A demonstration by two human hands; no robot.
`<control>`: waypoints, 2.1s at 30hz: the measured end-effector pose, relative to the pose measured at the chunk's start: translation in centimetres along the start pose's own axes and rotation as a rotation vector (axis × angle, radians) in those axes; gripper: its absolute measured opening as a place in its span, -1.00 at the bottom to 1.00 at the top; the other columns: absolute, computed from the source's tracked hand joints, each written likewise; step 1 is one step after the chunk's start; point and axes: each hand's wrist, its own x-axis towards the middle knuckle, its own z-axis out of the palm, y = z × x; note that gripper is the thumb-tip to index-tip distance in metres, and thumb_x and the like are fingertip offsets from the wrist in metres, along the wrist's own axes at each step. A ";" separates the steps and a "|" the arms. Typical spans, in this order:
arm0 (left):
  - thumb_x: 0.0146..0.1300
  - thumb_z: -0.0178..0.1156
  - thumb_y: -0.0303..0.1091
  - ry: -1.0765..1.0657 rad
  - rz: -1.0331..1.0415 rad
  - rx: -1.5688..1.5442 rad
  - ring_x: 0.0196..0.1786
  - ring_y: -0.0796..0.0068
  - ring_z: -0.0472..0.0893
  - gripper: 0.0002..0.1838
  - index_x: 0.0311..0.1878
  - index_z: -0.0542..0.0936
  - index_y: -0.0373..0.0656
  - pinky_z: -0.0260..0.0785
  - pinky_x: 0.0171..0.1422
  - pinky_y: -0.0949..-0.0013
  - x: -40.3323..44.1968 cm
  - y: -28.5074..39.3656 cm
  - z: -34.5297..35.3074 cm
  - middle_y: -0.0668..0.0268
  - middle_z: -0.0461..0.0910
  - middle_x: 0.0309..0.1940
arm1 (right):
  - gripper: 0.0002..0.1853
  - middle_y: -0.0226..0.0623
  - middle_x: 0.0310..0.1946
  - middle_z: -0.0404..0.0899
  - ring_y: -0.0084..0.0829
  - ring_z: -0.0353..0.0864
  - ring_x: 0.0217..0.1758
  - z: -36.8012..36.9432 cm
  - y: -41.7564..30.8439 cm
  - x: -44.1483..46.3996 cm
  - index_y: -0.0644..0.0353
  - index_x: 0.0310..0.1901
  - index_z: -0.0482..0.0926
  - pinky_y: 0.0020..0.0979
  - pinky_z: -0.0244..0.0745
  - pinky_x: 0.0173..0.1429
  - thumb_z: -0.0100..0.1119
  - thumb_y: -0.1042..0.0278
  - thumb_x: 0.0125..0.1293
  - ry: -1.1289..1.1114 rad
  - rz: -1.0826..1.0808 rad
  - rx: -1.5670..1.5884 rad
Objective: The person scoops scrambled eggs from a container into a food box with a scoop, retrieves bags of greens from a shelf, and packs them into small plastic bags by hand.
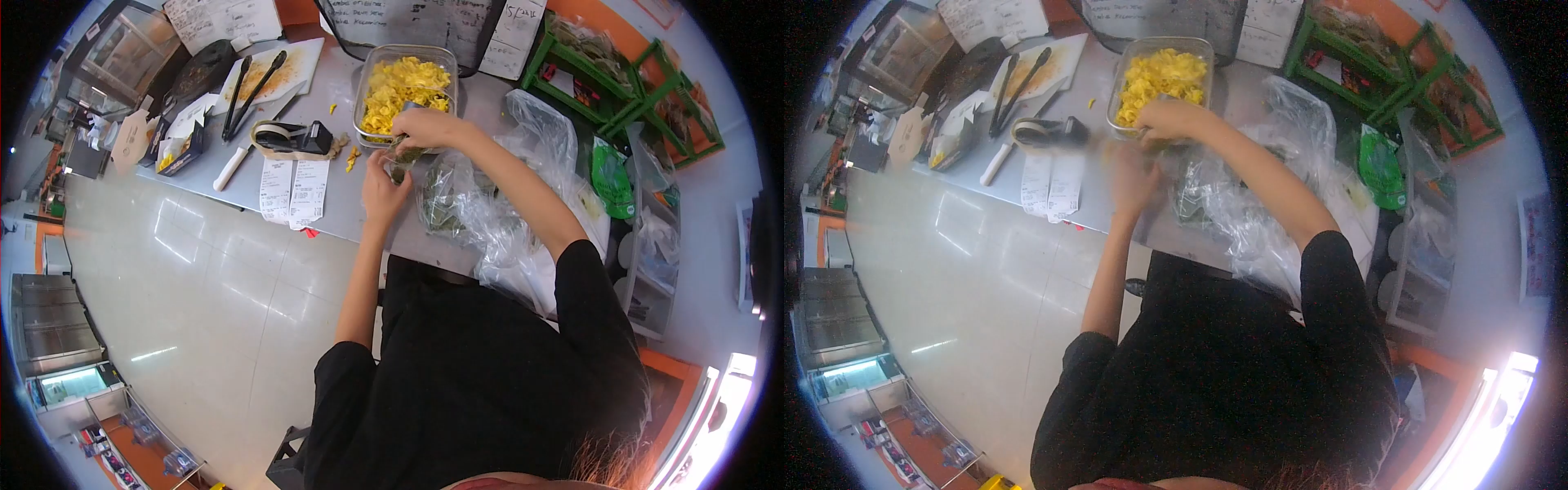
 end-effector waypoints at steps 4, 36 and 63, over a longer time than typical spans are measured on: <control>-0.11 0.29 -0.33 0.007 0.009 0.028 -0.09 0.10 0.49 -0.35 0.06 0.22 -0.26 0.35 -0.10 0.24 -0.1 0.2 -0.2 0.08 0.44 -0.10 | -0.68 -0.13 -0.40 0.52 -0.15 0.51 -0.28 0.0 -0.4 0.5 0.25 -0.34 0.54 -0.26 0.35 -0.26 0.23 0.15 0.00 -0.002 -0.121 0.054; -0.14 0.36 -0.27 0.073 -0.069 0.012 -0.05 0.15 0.47 -0.20 0.19 0.16 -0.17 0.34 -0.05 0.27 0.1 1.3 -0.8 0.16 0.44 -0.09 | -0.81 -0.09 -0.41 0.58 -0.18 0.57 -0.31 0.5 -0.2 1.0 0.23 -0.34 0.61 -0.30 0.42 -0.24 0.19 0.48 -0.07 -0.045 -0.100 0.088; 0.03 0.24 -0.34 0.039 0.078 0.081 -0.21 0.26 0.49 -0.85 -0.34 0.56 -0.17 0.33 -0.15 0.31 0.8 -1.8 -0.2 0.25 0.50 -0.31 | -0.51 -0.32 -0.12 0.49 -0.55 0.49 -0.14 5.6 1.6 -2.9 0.28 0.01 0.42 -0.52 0.39 -0.04 0.32 0.32 0.04 0.519 0.297 0.918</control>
